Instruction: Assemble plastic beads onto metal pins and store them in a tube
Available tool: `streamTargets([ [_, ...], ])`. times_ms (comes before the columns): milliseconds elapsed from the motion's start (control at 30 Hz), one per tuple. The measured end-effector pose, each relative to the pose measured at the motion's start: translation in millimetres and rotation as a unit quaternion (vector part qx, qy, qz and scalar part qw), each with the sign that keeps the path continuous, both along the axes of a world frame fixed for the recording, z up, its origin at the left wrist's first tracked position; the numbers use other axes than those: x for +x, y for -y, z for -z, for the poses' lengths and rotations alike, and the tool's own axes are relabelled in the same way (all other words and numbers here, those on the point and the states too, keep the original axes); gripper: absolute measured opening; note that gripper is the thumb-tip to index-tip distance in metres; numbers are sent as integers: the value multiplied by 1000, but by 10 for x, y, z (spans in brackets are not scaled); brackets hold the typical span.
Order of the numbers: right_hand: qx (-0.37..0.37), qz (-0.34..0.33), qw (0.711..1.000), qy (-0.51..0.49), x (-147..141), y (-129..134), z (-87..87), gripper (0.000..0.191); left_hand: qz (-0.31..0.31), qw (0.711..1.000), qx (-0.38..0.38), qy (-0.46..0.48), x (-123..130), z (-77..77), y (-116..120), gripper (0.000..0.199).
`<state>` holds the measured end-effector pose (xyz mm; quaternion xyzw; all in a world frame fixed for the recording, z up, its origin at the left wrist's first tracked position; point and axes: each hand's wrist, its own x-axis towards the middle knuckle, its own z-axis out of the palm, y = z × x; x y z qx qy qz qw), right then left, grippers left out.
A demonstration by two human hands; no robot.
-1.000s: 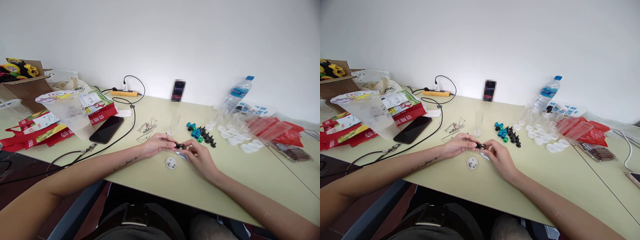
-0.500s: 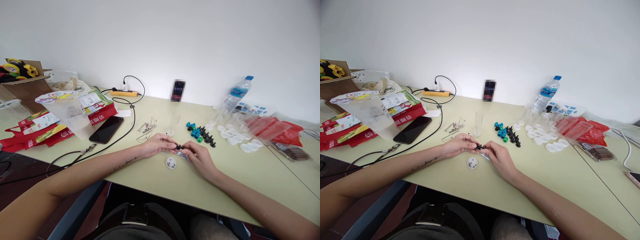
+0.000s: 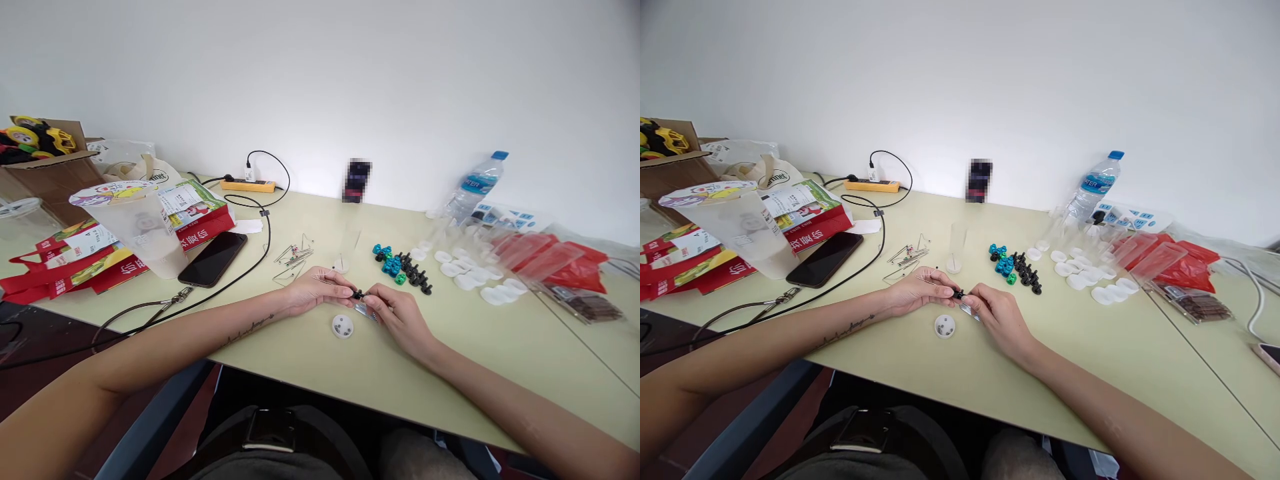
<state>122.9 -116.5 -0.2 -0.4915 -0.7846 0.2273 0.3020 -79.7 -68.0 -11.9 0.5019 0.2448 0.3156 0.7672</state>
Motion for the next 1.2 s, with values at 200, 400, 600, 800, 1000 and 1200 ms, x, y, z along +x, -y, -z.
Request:
streamTargets([
  [200, -5, -11, 1000, 4, 5, -2, -5, 40, 0, 1000, -4, 11, 6, -4, 6, 32],
  [400, 13, 25, 1000, -11, 3, -17, 57, 19, -13, 1000, -3, 24, 4, 36, -25, 32],
  [600, 6, 12, 1000, -6, 5, -7, 30, 28, -2, 1000, -5, 17, 2, 22, -17, 32],
  [800, 1, 26, 1000, -15, 1, -13, 41, 20, -11, 1000, -5, 22, 7, 17, -19, 31],
  [1000, -5, 12, 1000, -10, 4, -8, 32, 28, -4, 1000, -7, 21, 7, 20, -23, 31],
  [1200, 2, 26, 1000, -15, 10, -16, 55, 20, -2, 1000, -4, 26, 2, 29, -30, 31],
])
